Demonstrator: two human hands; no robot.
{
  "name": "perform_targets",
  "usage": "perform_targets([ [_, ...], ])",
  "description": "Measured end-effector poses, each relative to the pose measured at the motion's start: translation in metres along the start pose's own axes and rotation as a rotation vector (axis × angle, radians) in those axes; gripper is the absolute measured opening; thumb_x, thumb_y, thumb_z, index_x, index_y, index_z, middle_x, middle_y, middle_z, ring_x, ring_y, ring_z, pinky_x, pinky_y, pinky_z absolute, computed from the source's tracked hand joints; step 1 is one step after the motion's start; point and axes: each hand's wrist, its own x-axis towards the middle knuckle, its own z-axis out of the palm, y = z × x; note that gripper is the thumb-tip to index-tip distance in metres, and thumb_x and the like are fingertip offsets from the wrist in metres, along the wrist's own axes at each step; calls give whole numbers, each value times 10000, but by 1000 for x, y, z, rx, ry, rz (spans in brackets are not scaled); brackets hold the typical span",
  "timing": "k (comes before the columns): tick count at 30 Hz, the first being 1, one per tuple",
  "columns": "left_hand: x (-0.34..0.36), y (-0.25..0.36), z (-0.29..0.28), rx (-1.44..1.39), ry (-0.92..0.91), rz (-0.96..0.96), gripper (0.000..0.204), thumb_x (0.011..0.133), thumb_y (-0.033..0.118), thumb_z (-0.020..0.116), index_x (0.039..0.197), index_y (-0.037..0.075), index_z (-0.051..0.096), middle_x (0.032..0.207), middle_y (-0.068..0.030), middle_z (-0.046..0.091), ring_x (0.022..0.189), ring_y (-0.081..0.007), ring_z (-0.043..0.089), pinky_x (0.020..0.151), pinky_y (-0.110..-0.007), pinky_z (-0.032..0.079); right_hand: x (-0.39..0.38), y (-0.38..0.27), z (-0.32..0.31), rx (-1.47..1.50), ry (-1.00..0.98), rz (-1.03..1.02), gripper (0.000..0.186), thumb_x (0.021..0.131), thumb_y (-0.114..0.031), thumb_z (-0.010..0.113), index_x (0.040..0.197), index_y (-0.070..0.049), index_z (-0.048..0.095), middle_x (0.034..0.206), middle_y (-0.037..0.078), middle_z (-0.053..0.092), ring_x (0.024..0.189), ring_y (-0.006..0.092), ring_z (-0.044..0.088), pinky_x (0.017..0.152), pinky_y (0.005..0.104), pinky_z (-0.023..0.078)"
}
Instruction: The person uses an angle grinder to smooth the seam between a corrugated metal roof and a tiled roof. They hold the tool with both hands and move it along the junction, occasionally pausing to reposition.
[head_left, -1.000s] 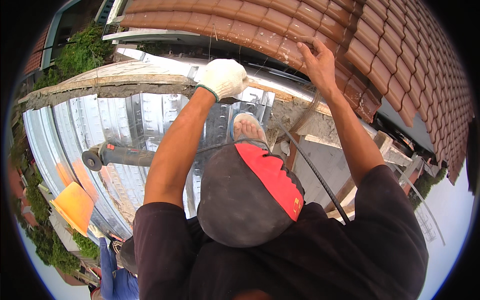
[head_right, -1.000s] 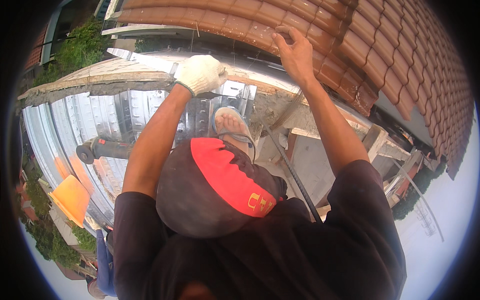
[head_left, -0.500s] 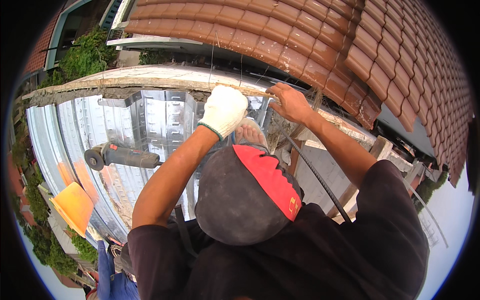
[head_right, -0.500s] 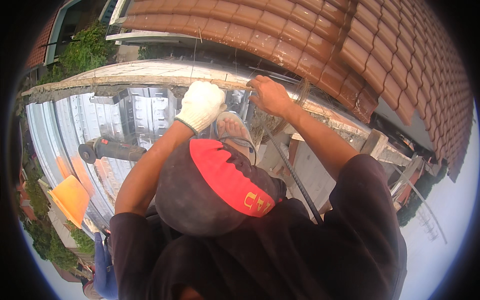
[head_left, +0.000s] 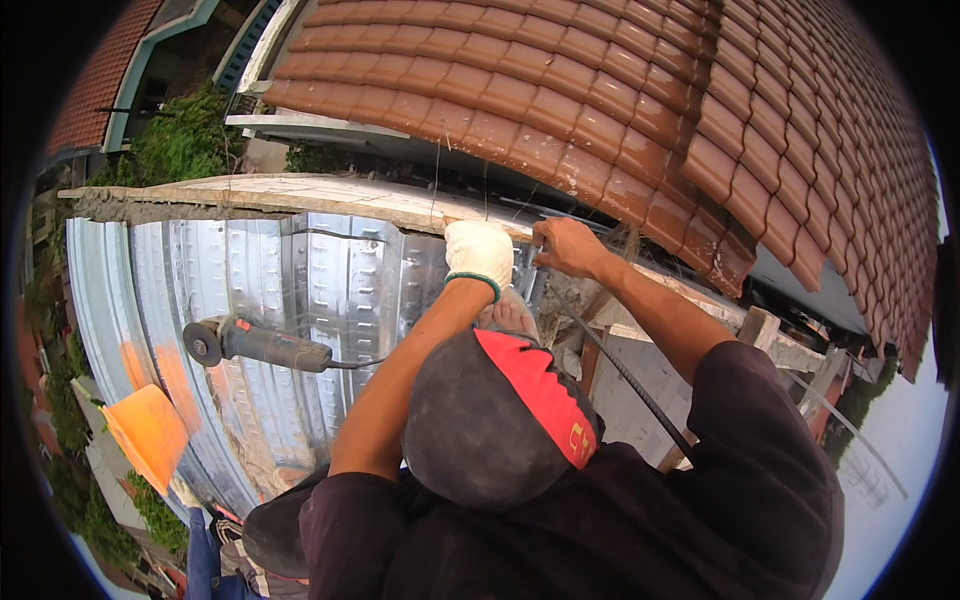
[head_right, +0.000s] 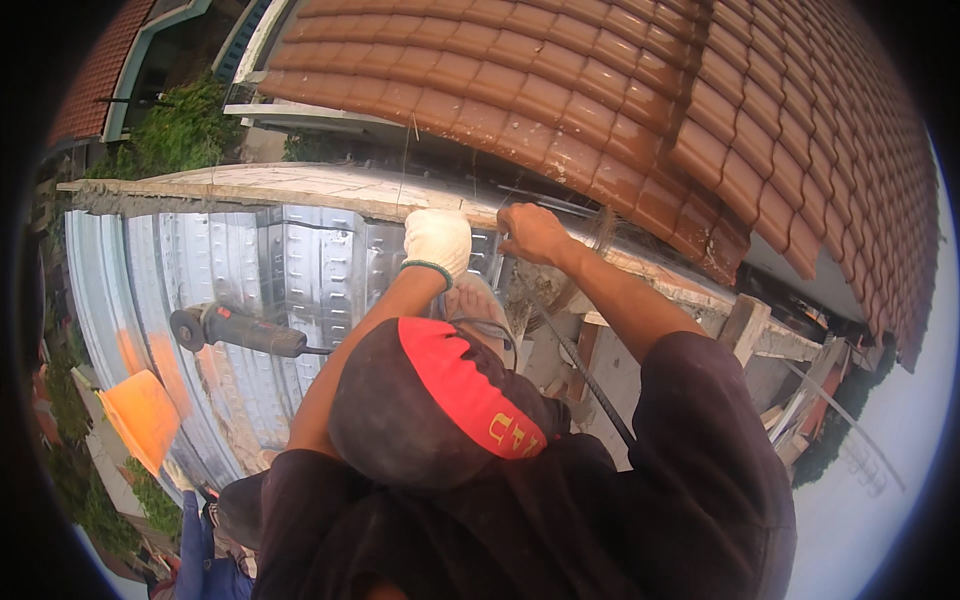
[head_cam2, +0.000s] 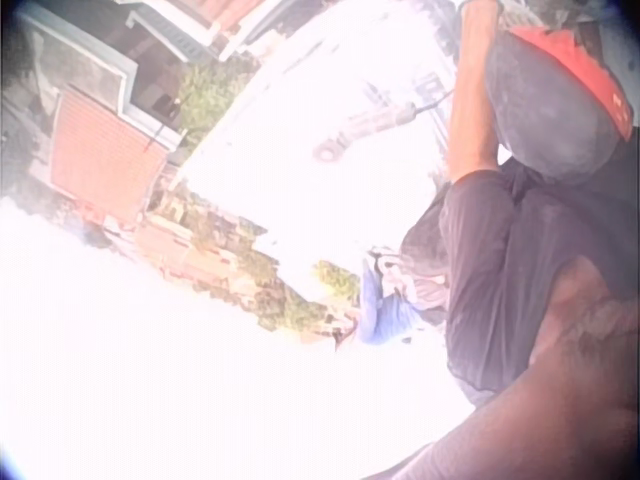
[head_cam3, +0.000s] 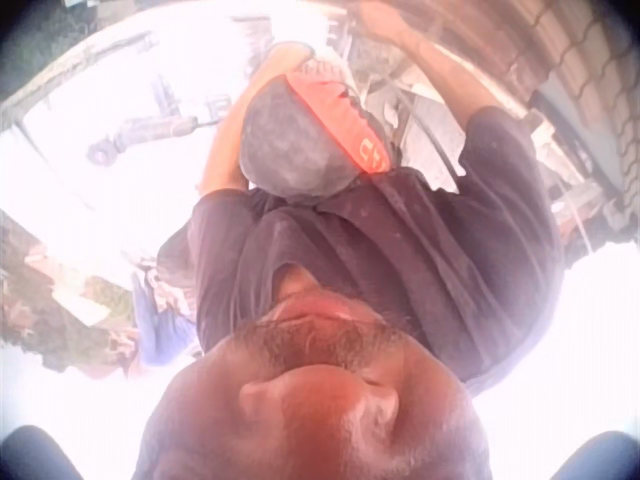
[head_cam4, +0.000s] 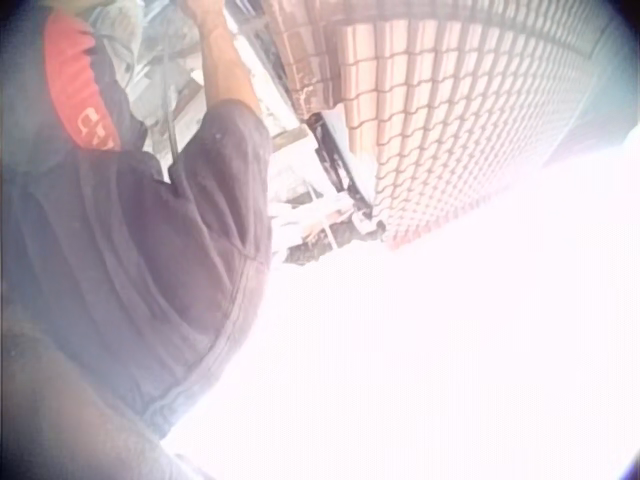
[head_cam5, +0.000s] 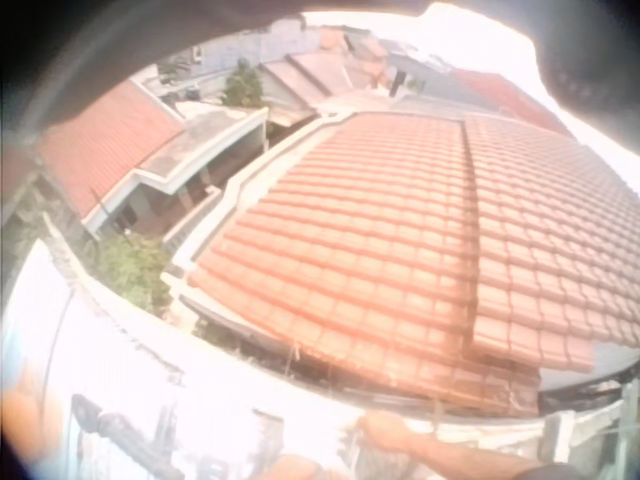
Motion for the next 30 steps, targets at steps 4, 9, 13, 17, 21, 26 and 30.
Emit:
perform_targets([
  [4, -8, -5, 9, -146, 61, -53, 210, 903, 196, 711, 991, 59, 845, 958, -181, 822, 954, -353, 813, 806, -493, 612, -8, -10, 5, -6, 46, 11, 385, 841, -241, 899, 1100, -15, 725, 1164, 246, 728, 1125, 447, 717, 964, 528, 569],
  [9, -29, -3, 2, -87, 48, -33, 208, 951, 177, 667, 1037, 77, 828, 986, -156, 830, 977, -328, 815, 845, -465, 615, -6, -11, 13, -49, 113, -60, 384, 812, -218, 906, 1049, -3, 694, 1128, 240, 712, 1098, 454, 710, 953, 543, 562],
  [13, -27, -6, 0, -42, -27, -57, 192, 979, 205, 674, 1048, 92, 814, 1052, -123, 814, 1057, -305, 783, 879, -459, 599, 4, -7, 2, -60, 25, -65, 406, 804, -249, 921, 1057, -7, 715, 1089, 223, 737, 1080, 442, 723, 933, 536, 569],
  [17, -42, -17, -10, 31, 33, -24, 198, 987, 221, 690, 1109, 115, 804, 1123, -97, 769, 1175, -282, 720, 940, -447, 573, 6, 0, 2, -14, -39, -39, 407, 829, -285, 902, 1107, -26, 755, 1093, 223, 783, 1061, 419, 753, 944, 530, 579],
  [21, -43, -28, -19, 76, -98, -2, 269, 915, 276, 795, 1129, 113, 799, 1142, -105, 767, 1140, -297, 737, 924, -446, 592, 8, -6, 11, -51, -54, -49, 415, 832, -287, 895, 1110, -14, 753, 1075, 224, 786, 1047, 424, 754, 946, 541, 573],
  [26, -55, -28, -14, 2, 20, 39, 216, 922, 255, 764, 1087, 121, 800, 1095, -101, 754, 1089, -299, 720, 900, -468, 563, -1, -12, 25, -120, 74, -48, 388, 827, -263, 897, 1061, 0, 733, 1090, 228, 751, 1118, 430, 704, 964, 532, 554],
  [30, -64, -26, 5, -19, 12, 9, 232, 900, 274, 779, 1084, 134, 783, 1091, -96, 735, 1103, -290, 701, 904, -470, 541, -13, -23, 31, -141, 130, -49, 366, 834, -241, 890, 1064, -3, 733, 1122, 208, 740, 1150, 418, 679, 991, 515, 541],
])
